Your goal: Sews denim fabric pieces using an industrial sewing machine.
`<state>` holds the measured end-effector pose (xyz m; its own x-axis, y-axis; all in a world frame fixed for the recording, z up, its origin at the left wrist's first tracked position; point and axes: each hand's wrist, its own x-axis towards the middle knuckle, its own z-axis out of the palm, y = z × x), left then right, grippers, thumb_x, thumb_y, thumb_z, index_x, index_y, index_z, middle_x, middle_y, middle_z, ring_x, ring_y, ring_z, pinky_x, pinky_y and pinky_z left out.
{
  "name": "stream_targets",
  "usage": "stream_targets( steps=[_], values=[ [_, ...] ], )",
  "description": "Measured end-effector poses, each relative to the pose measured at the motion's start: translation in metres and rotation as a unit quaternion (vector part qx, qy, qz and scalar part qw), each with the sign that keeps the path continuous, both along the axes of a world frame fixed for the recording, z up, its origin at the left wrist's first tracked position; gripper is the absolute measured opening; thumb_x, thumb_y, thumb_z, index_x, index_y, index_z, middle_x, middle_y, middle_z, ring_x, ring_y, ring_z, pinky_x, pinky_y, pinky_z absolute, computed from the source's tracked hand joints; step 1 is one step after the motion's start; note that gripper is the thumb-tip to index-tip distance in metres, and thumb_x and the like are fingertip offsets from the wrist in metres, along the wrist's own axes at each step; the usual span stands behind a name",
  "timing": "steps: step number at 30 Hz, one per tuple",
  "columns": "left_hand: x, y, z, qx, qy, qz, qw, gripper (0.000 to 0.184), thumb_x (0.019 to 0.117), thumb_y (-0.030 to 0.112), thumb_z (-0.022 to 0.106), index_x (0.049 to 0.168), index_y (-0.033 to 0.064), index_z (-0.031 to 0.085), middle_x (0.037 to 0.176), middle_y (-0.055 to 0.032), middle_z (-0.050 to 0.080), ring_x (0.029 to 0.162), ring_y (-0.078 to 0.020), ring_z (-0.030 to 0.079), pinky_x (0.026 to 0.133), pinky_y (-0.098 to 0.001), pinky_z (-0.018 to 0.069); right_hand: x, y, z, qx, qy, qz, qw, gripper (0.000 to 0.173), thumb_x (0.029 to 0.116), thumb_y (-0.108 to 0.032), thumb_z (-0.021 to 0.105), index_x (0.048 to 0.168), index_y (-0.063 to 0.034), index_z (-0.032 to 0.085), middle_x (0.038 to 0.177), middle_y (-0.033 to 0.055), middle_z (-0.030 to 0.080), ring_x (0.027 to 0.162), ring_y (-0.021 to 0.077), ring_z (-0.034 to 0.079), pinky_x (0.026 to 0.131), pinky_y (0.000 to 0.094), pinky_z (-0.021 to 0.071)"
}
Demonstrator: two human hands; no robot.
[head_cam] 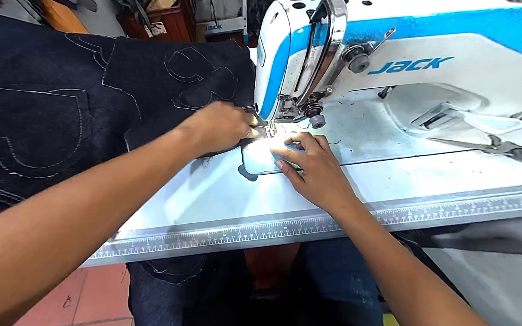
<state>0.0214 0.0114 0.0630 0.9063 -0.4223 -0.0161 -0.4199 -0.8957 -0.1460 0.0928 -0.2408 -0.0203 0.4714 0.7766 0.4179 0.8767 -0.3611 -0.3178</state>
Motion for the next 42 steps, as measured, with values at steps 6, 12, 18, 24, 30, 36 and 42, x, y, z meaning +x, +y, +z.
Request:
stream_targets(
  steps=[6, 12, 18, 24, 30, 36, 42],
  values=[
    [-0.017, 0.080, -0.012, 0.003, -0.012, -0.140, 0.990, 0.070, 0.1032, 0.060, 0.031, 0.149, 0.0130, 0.056, 0.157, -0.0154, 0.048, 0.147, -0.0406, 0.041, 0.119, -0.0696, 0.0263, 0.002, -0.005, -0.003, 0.042, 0.010, 0.023, 0.999, 0.028, 0.0984, -0.034, 0.061, 0.115, -0.0193, 0.078, 0.119, 0.0060, 0.066, 0.109, 0.0273, 0.060, 0.090, 0.0451, 0.0514],
    [-0.129, -0.069, -0.081, -0.223, -0.118, 0.230, 0.940, 0.042, 0.1048, 0.042, 0.049, 0.142, 0.0287, 0.063, 0.161, -0.0071, 0.044, 0.152, -0.0381, 0.032, 0.114, -0.0765, 0.0267, -0.011, -0.022, -0.005, 0.089, -0.013, 0.141, 0.986, 0.034, 0.0965, -0.016, 0.054, 0.119, -0.0284, 0.077, 0.120, 0.0036, 0.067, 0.103, 0.0219, 0.064, 0.082, 0.0413, 0.0563],
    [-0.115, -0.091, -0.058, -0.199, -0.138, 0.190, 0.951, 0.026, 0.1007, 0.041, 0.060, 0.098, 0.0233, 0.079, 0.109, 0.0044, 0.073, 0.117, -0.0170, 0.067, 0.104, -0.0524, 0.0515, -0.025, -0.064, -0.010, -0.041, -0.062, 0.221, 0.973, 0.042, 0.1026, -0.057, 0.046, 0.131, -0.0352, 0.068, 0.136, 0.0031, 0.062, 0.121, 0.0245, 0.058, 0.090, 0.0456, 0.0493],
    [-0.096, -0.075, -0.053, -0.236, -0.107, 0.182, 0.949, 0.018, 0.0929, 0.039, 0.071, 0.101, 0.0256, 0.080, 0.094, 0.0058, 0.074, 0.095, -0.0151, 0.070, 0.085, -0.0443, 0.0552, -0.032, -0.066, -0.016, -0.023, -0.100, 0.206, 0.973, 0.053, 0.0952, -0.068, 0.052, 0.135, -0.0337, 0.062, 0.146, 0.0022, 0.056, 0.121, 0.0278, 0.058, 0.088, 0.0467, 0.0492],
    [-0.120, -0.096, -0.076, -0.142, -0.174, 0.126, 0.966, 0.034, 0.1000, 0.015, 0.051, 0.125, 0.0221, 0.073, 0.126, -0.0027, 0.071, 0.127, -0.0311, 0.064, 0.102, -0.0699, 0.0469, -0.035, -0.069, -0.013, -0.031, -0.077, 0.207, 0.975, 0.055, 0.1011, -0.062, 0.045, 0.135, -0.0228, 0.064, 0.148, -0.0066, 0.058, 0.123, 0.0250, 0.058, 0.093, 0.0483, 0.0468],
    [-0.096, -0.090, -0.074, -0.152, -0.130, 0.164, 0.966, 0.074, 0.0936, 0.074, 0.047, 0.141, 0.0189, 0.063, 0.142, -0.0072, 0.063, 0.138, -0.0367, 0.053, 0.106, -0.0773, 0.0352, -0.003, -0.056, 0.007, -0.099, -0.035, 0.206, 0.973, 0.058, 0.1037, -0.061, 0.039, 0.139, -0.0215, 0.063, 0.152, -0.0066, 0.055, 0.129, 0.0271, 0.056, 0.094, 0.0517, 0.0477],
    [-0.061, -0.065, -0.071, -0.146, -0.071, 0.176, 0.971, 0.068, 0.0964, 0.065, 0.053, 0.144, 0.0183, 0.060, 0.147, -0.0095, 0.057, 0.146, -0.0357, 0.042, 0.110, -0.0780, 0.0269, 0.031, -0.031, 0.012, -0.111, -0.085, 0.212, 0.967, 0.060, 0.1004, -0.066, 0.040, 0.135, -0.0244, 0.066, 0.145, -0.0100, 0.059, 0.123, 0.0207, 0.057, 0.092, 0.0443, 0.0481]
  ],
)
